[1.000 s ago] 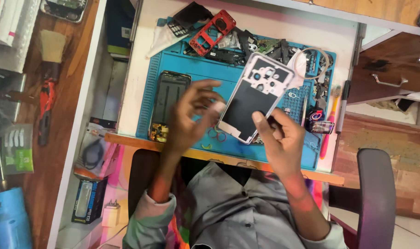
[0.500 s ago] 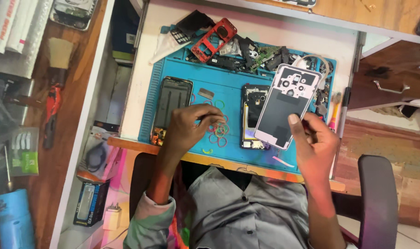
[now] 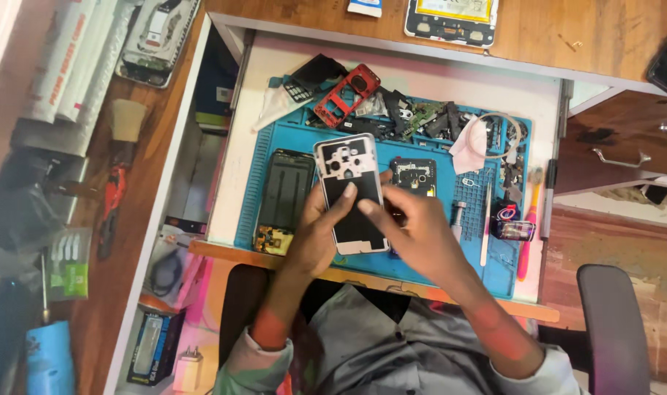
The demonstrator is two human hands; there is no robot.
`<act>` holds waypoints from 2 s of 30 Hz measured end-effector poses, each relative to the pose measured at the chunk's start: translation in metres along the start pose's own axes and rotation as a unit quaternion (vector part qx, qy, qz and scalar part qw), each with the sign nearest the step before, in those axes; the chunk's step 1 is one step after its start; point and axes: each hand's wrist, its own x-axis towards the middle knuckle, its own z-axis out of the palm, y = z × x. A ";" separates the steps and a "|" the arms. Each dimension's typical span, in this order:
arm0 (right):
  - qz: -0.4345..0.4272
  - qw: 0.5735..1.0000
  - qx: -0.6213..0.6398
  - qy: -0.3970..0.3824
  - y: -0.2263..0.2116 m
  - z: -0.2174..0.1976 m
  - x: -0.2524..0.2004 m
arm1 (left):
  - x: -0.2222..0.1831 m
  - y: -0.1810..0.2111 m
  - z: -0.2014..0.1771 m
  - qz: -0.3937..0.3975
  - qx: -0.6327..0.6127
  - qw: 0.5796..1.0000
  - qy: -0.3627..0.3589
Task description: The person uses a manual screwdriver to remove screws from a smartphone chassis. The person then switches to a blue electric screwdriver to remove additional screws from the same device and another disassembled phone on the workbench.
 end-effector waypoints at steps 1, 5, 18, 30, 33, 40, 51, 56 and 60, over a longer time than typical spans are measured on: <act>-0.009 1.000 -0.019 -0.014 -0.005 0.002 0.001 | 0.000 0.001 0.000 0.000 -0.012 1.000 0.015; -0.074 0.997 0.036 0.014 -0.006 -0.009 -0.003 | 0.004 0.014 -0.004 0.025 -0.048 0.996 0.067; 0.075 0.930 -0.237 0.270 0.114 -0.124 -0.079 | -0.003 0.047 -0.049 0.232 -0.081 0.946 0.211; -0.048 0.886 -0.350 0.301 0.088 -0.115 -0.061 | -0.007 0.052 -0.062 0.275 -0.195 0.936 0.096; -0.055 0.923 -0.268 0.270 0.053 -0.084 -0.051 | -0.007 0.053 -0.061 0.258 -0.179 0.944 0.101; -0.117 0.984 -0.083 0.109 -0.013 0.018 -0.034 | -0.001 0.041 -0.044 0.239 -0.096 0.952 0.163; -0.243 0.969 0.036 0.005 -0.086 0.084 -0.035 | 0.002 0.036 -0.045 0.196 -0.149 0.956 0.160; -0.138 0.934 0.124 -0.305 -0.139 0.185 -0.043 | -0.013 0.040 -0.044 0.176 -0.163 0.955 0.176; -0.416 0.897 0.034 -0.144 -0.161 0.262 -0.055 | -0.049 0.043 -0.043 0.166 -0.138 0.955 0.205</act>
